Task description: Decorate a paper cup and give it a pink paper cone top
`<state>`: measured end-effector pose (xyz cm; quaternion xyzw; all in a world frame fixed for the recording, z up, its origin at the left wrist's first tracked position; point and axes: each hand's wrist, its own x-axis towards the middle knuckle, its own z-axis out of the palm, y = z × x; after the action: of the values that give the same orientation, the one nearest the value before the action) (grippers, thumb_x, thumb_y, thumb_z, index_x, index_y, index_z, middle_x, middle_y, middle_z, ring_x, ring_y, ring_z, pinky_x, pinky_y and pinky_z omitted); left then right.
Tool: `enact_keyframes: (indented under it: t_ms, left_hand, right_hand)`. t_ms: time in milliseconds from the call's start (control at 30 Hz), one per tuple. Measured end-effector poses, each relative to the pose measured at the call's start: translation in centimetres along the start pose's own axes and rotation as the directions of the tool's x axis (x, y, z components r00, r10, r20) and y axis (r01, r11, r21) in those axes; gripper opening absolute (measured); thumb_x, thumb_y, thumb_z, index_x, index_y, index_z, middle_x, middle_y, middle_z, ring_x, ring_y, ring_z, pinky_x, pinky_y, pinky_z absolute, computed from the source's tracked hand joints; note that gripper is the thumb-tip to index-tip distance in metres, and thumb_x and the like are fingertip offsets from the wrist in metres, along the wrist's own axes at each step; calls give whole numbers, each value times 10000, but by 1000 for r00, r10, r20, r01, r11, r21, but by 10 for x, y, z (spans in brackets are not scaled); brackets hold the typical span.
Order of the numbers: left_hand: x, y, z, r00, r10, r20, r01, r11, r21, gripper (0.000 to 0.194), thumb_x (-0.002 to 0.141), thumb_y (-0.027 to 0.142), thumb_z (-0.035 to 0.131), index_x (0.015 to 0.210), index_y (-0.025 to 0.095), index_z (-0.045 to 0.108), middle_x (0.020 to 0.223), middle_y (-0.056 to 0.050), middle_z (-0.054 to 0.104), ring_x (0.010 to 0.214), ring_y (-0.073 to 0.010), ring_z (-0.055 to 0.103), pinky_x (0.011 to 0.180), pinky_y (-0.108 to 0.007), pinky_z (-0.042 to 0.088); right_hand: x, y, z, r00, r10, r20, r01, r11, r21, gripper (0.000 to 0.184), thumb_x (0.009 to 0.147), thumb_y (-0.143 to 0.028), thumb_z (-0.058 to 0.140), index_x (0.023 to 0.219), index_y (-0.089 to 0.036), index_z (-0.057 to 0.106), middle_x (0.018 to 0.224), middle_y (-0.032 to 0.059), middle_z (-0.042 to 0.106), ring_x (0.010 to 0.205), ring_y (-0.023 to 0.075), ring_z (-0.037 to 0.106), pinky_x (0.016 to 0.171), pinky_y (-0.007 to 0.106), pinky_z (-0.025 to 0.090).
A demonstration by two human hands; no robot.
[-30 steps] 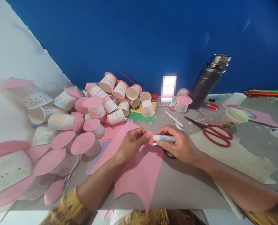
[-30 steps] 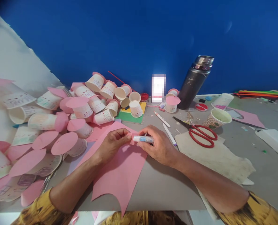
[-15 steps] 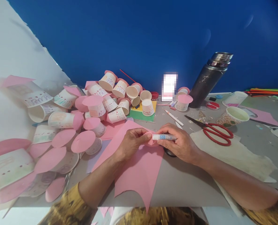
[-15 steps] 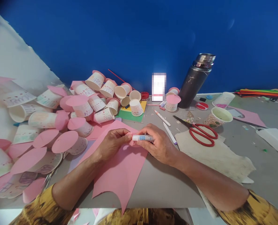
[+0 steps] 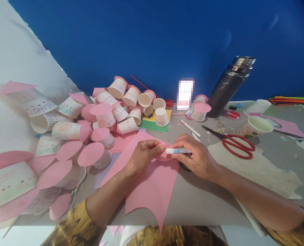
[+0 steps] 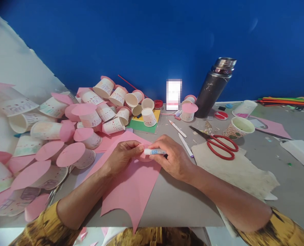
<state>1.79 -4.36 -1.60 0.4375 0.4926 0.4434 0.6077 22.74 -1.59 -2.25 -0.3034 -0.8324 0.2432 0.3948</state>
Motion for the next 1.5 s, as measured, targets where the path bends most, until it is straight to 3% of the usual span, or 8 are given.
enact_keyframes:
  t_ms: [267,433,667,800,1267,1400,1500]
  left_hand:
    - [0,7,1,1000,-25,-16,25,1000,-8,350,693,453,845,652,132,712,681,-37,671,683,-148,555,688,-284,396]
    - [0,6,2,999,-31,-24,31,999,18,352,703,457,830,650,133,704,664,-24,639,662,-134,511,673,-280,370]
    - [-5,6,6,987,76,-139,-46,978,203,333,768,442,756,631,147,686,622,2,588,622,-119,451,623,-268,331]
    - [-5,4,7,984,74,-160,-32,968,250,328,772,444,749,652,144,691,633,1,588,630,-120,448,610,-264,320]
    - [-4,5,5,998,23,-60,-12,984,177,387,757,452,781,593,141,617,595,31,477,605,-96,377,595,-259,281]
    - [-4,5,4,1000,5,-11,-3,983,182,341,762,436,784,643,136,674,602,16,528,604,-100,402,595,-261,288]
    - [-3,3,5,998,-19,57,14,995,95,333,732,415,821,641,128,679,609,5,561,608,-101,440,609,-257,323]
  right_hand:
    - [0,4,-1,985,-159,-72,146,977,-158,170,935,-183,638,1078,-260,689,962,62,640,875,211,648,753,339,555]
    - [0,4,-3,974,-223,-44,206,948,-243,229,935,-113,590,1093,-257,670,981,66,626,876,204,636,755,345,552]
    - [-3,-1,0,956,-292,-7,271,896,-352,204,939,-86,577,1072,-217,659,970,75,633,862,182,630,729,297,534]
    - [-3,-3,0,946,-324,27,308,869,-386,243,926,-41,554,1055,-209,674,935,69,649,843,183,631,708,290,527]
    - [-4,-2,3,958,-275,-81,227,900,-371,170,925,-93,598,1029,-191,691,942,73,642,801,172,643,697,281,529]
    - [-3,0,2,966,-242,-89,194,910,-366,151,934,-140,610,1033,-208,702,949,74,658,817,182,652,719,293,534]
    - [0,1,-1,975,-167,-145,111,936,-333,147,918,-158,623,1017,-213,716,940,75,682,843,201,664,737,310,529]
